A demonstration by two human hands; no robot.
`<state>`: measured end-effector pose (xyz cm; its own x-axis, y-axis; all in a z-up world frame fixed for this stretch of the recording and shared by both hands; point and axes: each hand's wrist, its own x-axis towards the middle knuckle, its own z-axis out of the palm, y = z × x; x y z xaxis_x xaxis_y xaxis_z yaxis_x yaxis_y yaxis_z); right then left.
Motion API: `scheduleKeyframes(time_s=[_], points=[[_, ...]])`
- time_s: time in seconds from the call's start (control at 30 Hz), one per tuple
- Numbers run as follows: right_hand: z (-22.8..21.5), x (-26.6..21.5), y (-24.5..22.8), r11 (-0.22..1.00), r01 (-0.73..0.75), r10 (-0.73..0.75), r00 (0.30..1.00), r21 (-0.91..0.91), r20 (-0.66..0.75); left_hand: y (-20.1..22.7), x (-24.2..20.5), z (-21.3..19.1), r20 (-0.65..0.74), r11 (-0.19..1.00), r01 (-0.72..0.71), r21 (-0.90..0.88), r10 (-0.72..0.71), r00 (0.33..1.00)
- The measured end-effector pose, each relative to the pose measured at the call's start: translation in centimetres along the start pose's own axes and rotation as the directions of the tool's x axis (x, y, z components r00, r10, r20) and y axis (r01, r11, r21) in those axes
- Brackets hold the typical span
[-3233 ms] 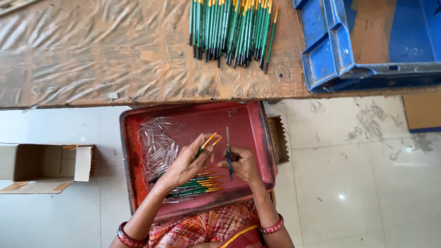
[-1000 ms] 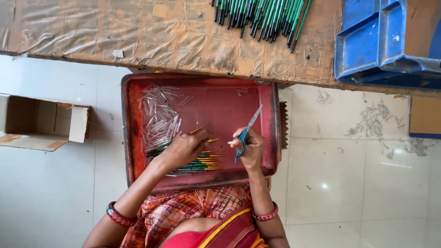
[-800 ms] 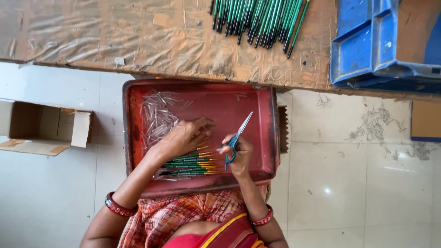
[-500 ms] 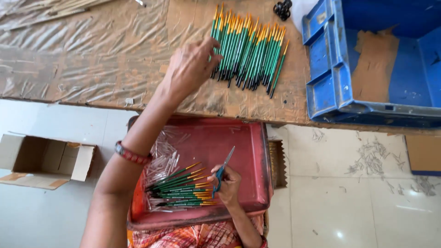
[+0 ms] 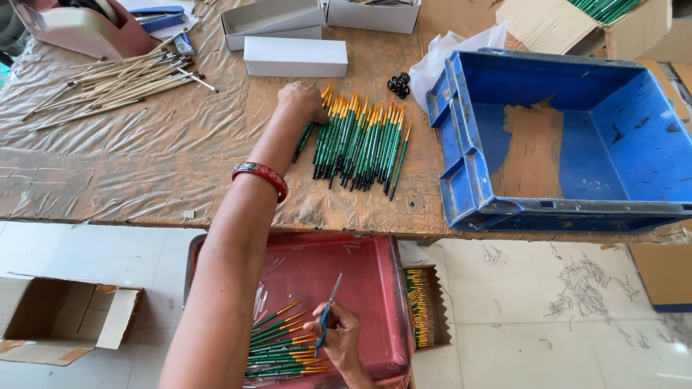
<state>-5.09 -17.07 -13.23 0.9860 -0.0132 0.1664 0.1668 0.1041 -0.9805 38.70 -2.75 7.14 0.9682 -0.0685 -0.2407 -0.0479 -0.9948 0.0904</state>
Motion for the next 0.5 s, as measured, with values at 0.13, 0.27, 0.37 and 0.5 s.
scheduleKeyframes(time_s=[0.13,0.27,0.37,0.5], points=[[-0.4,-0.1,0.2,0.999,0.026,-0.027,0.999,-0.039,-0.03,-0.3,1.0,2.2,-0.042,0.995,0.022,-0.096,-0.026,0.999],[-0.1,-0.1,-0.6,1.0,-0.02,0.02,1.0,0.011,0.002,-1.8,-1.1,3.6,-0.265,0.954,-0.022,-0.299,-0.061,0.962],[0.0,-0.3,-1.0,0.999,-0.011,0.011,1.0,-0.05,-0.001,-4.3,-2.0,6.0,-0.7,0.784,-0.463,-0.414,0.052,0.712],[0.3,-0.4,-1.4,0.999,-0.01,0.009,1.0,-0.049,-0.023,-3.1,-13.1,0.3,-0.74,0.497,-0.61,-0.617,-0.106,0.664]])
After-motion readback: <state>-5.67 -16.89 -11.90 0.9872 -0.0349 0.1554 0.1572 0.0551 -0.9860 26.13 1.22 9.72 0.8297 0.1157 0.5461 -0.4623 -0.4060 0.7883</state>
